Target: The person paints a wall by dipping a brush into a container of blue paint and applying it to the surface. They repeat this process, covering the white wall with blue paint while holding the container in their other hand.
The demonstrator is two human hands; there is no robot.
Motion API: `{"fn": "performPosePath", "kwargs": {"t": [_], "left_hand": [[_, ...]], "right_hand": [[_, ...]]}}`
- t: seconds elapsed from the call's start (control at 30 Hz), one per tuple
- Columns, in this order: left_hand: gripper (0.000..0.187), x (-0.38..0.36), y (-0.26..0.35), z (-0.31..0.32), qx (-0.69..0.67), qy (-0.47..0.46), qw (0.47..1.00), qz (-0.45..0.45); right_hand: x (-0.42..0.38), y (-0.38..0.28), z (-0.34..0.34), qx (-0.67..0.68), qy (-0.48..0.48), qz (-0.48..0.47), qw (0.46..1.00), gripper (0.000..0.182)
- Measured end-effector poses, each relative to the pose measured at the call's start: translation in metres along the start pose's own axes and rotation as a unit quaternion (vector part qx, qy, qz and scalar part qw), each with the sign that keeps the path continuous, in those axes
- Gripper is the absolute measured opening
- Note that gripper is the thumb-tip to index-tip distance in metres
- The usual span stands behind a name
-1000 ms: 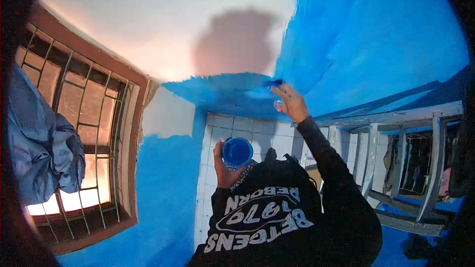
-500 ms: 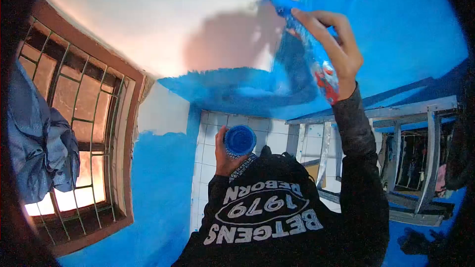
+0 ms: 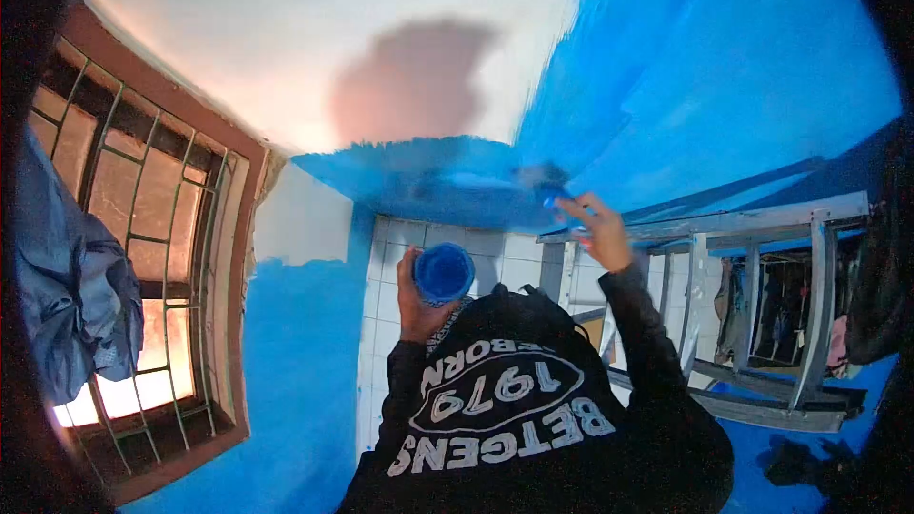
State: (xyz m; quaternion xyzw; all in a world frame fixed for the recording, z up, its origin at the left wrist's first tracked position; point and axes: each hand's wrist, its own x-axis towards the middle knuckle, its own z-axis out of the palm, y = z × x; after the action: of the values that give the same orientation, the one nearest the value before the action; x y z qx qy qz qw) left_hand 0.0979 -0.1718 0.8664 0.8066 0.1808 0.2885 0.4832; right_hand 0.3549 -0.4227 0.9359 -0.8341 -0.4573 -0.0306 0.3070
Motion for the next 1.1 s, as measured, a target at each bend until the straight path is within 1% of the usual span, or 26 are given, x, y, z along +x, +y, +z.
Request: {"fn": "performPosePath", "kwargs": {"t": [0.03,0.07,0.1,0.13,0.17,0.23,0.3,0.33,0.4,0.43,0.5,0.57,0.63,0.67,0.73,0.77,0.83,0.9,0.97,1.0,1.07,1.1], "left_hand": [[0.115,0.001,0.002,-0.002,0.007,0.006,1.000,-0.008],[0.115,0.001,0.005,-0.003,0.015,0.009,1.000,-0.015],[0.114,0.005,0.014,-0.005,0.036,0.010,0.999,-0.014],[0.114,0.004,0.010,-0.004,0.039,0.007,0.999,-0.013],[0.115,-0.001,0.003,-0.004,0.036,0.012,0.999,-0.009],[0.115,-0.009,0.000,-0.005,0.035,0.018,0.999,-0.004],[0.117,-0.013,0.003,-0.003,0.002,0.009,1.000,-0.009],[0.117,-0.015,0.005,-0.001,0.005,0.009,1.000,-0.008],[0.117,-0.020,0.009,0.004,0.004,0.014,1.000,-0.011],[0.117,-0.020,0.015,0.004,0.036,0.008,0.999,-0.011],[0.117,-0.021,0.022,0.008,0.039,0.006,0.999,-0.006],[0.117,-0.022,0.022,0.012,0.038,0.003,0.999,0.000],[0.118,-0.021,0.017,0.017,-0.003,-0.004,1.000,-0.015],[0.118,-0.018,0.016,0.019,-0.004,-0.004,1.000,-0.012],[0.117,-0.012,0.024,0.024,0.023,0.001,1.000,-0.010],[0.117,-0.010,0.026,0.026,0.020,0.002,1.000,-0.009],[0.116,-0.003,0.027,0.031,-0.023,0.010,1.000,-0.013],[0.116,0.002,0.021,0.033,-0.015,0.003,1.000,-0.013],[0.116,0.006,0.017,0.038,-0.007,-0.005,1.000,-0.016],[0.117,0.009,0.017,0.041,0.004,-0.012,1.000,-0.008],[0.117,0.013,0.011,0.047,0.014,-0.014,1.000,0.002],[0.117,0.014,0.003,0.051,-0.013,-0.029,0.999,-0.002]], "right_hand": [[-0.018,0.029,0.032,-0.012,-0.034,0.022,0.999,0.071],[-0.035,0.058,0.064,-0.011,-0.036,0.024,0.999,0.071],[-0.048,0.087,0.095,-0.009,-0.050,0.011,0.999,0.070],[-0.057,0.105,0.119,-0.005,-0.062,-0.001,0.998,0.068],[-0.062,0.112,0.135,0.000,-0.061,0.003,0.998,0.068],[-0.062,0.127,0.160,-0.021,-0.081,0.055,0.995,0.070],[-0.065,0.148,0.190,-0.036,-0.059,0.060,0.996,0.070],[-0.063,0.150,0.195,-0.051,-0.039,0.063,0.996,0.071],[-0.058,0.145,0.199,-0.055,-0.034,0.081,0.995,0.073],[-0.054,0.140,0.197,-0.063,-0.032,0.098,0.993,0.076],[-0.048,0.133,0.191,-0.063,-0.030,0.106,0.992,0.076],[-0.044,0.130,0.179,-0.068,-0.026,0.113,0.991,0.077],[-0.036,0.124,0.161,-0.037,0.047,0.066,0.996,0.077],[-0.031,0.119,0.148,-0.039,0.049,0.065,0.996,0.077],[-0.016,0.093,0.103,-0.014,0.035,0.088,0.995,0.074],[-0.011,0.088,0.086,-0.028,0.062,0.058,0.996,0.072],[0.003,0.068,0.038,-0.025,0.068,0.040,0.997,0.069],[0.020,0.040,-0.016,-0.021,0.076,0.022,0.997,0.068],[0.040,0.007,-0.072,0.027,0.145,-0.054,0.988,0.064],[0.051,-0.007,-0.095,0.025,0.145,-0.057,0.987,0.064],[0.070,-0.032,-0.133,-0.016,0.206,-0.112,0.972,0.057],[0.077,-0.043,-0.146,-0.018,0.208,-0.117,0.971,0.057]]}}
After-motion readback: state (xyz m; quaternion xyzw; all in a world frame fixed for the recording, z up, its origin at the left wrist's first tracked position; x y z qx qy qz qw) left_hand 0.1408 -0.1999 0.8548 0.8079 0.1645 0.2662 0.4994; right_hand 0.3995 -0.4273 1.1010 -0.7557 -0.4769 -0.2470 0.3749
